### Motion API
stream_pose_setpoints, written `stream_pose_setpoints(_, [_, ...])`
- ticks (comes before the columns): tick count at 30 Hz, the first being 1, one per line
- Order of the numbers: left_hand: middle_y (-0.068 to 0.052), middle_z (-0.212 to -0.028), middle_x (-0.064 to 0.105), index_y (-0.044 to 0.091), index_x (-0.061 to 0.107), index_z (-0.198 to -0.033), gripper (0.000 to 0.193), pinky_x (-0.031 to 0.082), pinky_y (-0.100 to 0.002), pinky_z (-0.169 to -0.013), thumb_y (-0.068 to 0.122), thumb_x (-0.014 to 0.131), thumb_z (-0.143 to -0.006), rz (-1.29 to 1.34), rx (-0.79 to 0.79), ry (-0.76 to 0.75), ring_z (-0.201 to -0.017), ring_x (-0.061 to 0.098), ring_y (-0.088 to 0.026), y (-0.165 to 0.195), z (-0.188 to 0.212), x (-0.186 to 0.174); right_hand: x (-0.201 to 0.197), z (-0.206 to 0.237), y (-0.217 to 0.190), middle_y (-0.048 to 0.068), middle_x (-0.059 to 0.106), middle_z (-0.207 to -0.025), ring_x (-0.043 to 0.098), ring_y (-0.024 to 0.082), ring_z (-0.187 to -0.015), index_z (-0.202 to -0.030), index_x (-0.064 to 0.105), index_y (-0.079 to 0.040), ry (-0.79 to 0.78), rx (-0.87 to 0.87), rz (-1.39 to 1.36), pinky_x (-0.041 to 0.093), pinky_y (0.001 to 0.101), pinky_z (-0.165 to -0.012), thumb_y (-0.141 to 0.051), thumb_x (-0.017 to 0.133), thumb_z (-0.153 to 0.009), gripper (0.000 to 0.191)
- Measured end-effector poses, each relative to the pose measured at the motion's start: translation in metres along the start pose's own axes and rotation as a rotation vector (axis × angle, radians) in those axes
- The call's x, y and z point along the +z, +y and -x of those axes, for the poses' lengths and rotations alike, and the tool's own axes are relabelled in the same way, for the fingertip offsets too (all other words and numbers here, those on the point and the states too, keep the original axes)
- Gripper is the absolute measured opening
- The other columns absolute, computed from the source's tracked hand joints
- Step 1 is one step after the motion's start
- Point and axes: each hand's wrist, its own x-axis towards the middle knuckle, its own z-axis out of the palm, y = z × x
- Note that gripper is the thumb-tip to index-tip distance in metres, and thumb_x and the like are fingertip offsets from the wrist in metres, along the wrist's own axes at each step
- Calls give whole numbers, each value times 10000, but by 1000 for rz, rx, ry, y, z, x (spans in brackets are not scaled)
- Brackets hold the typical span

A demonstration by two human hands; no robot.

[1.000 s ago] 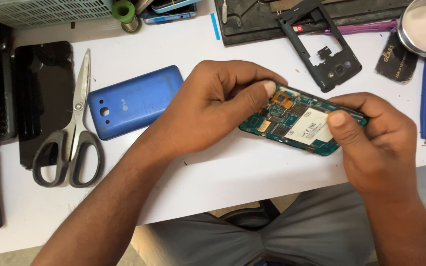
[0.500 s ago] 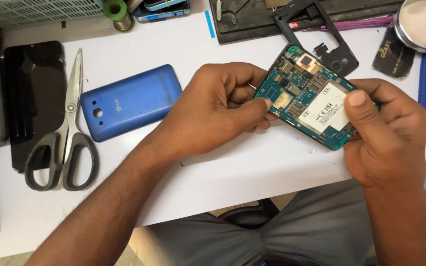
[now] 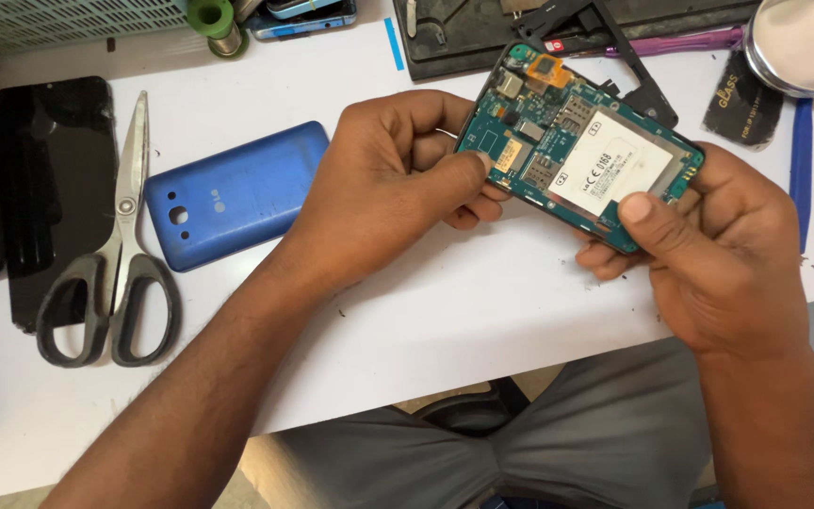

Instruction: The person handles a disassembled smartphone, detaches and reattaches a ribbon cable, places the motherboard onto the screen assembly, and sprays and brushes the board. The person then inspects the board and reconnects the cable.

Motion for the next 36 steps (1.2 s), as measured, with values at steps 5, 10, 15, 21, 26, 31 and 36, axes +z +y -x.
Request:
stream_pose_setpoints(5, [-108, -825, 773, -75, 633, -1153, 298, 610, -247, -641, 50, 694, -889, -16, -35, -4, -697, 721, -95, 3, 1, 4, -2, 1, 5, 260, 730, -969, 762, 244, -775, -1237, 571, 102, 20, -2, 22, 644, 314, -662, -73, 619, -1082, 239])
stream_pose_setpoints(10, [-33, -895, 715, -13, 582, -1177, 434, 589, -219, -638, 135, 817, -844, -228, 9, 41, -749, 684, -49, 7, 6, 17, -1, -1, 3, 224, 736, -1020, 757, 223, -777, -1234, 568, 77, -10, 51, -1, 634, 291, -638, -83, 620, -1043, 255])
stream_pose_setpoints(15, [-45, -966, 720, -5, 583, -1187, 462, 614, -238, -701, 154, 819, -823, -250, 15, 71, -828, 699, -63, 6, 6, 20, 4, 0, 2, 204, 727, -1040, 754, 206, -803, -1263, 504, 70, -29, 37, 25, 643, 288, -663, -33, 643, -1003, 312])
stream_pose_setpoints(21, [-56, -992, 715, -2, 581, -1157, 458, 619, -244, -739, 169, 830, -813, -342, 42, 111, -880, 711, -74, -1, 7, 22, 6, 0, 1, 211, 738, -936, 738, 188, -725, -1230, 484, 61, 7, 72, 169, 595, 259, -568, -31, 655, -996, 304])
stream_pose_setpoints(26, [-78, -974, 725, -11, 575, -1174, 450, 627, -257, -695, 115, 829, -825, -256, 65, 104, -829, 716, -91, 3, 6, 24, 7, -2, -2, 220, 734, -911, 714, 177, -686, -1201, 494, 57, -6, 67, 125, 568, 262, -539, -81, 644, -1006, 282])
stream_pose_setpoints(31, [-82, -907, 739, -15, 507, -1243, 543, 635, -251, -563, 60, 803, -793, -105, -83, 78, -688, 731, -87, 11, 5, 24, 4, 0, -6, 225, 707, -901, 689, 203, -684, -1180, 581, 83, -47, 88, -62, 582, 311, -592, -294, 483, -1115, 394])
stream_pose_setpoints(36, [-93, -900, 741, -20, 498, -1281, 587, 619, -262, -549, 59, 800, -784, -111, -72, 77, -679, 724, -102, 15, 7, 22, 5, 0, -2, 199, 696, -857, 683, 221, -651, -1114, 612, 68, 1, 94, -98, 574, 328, -566, -292, 440, -1158, 402])
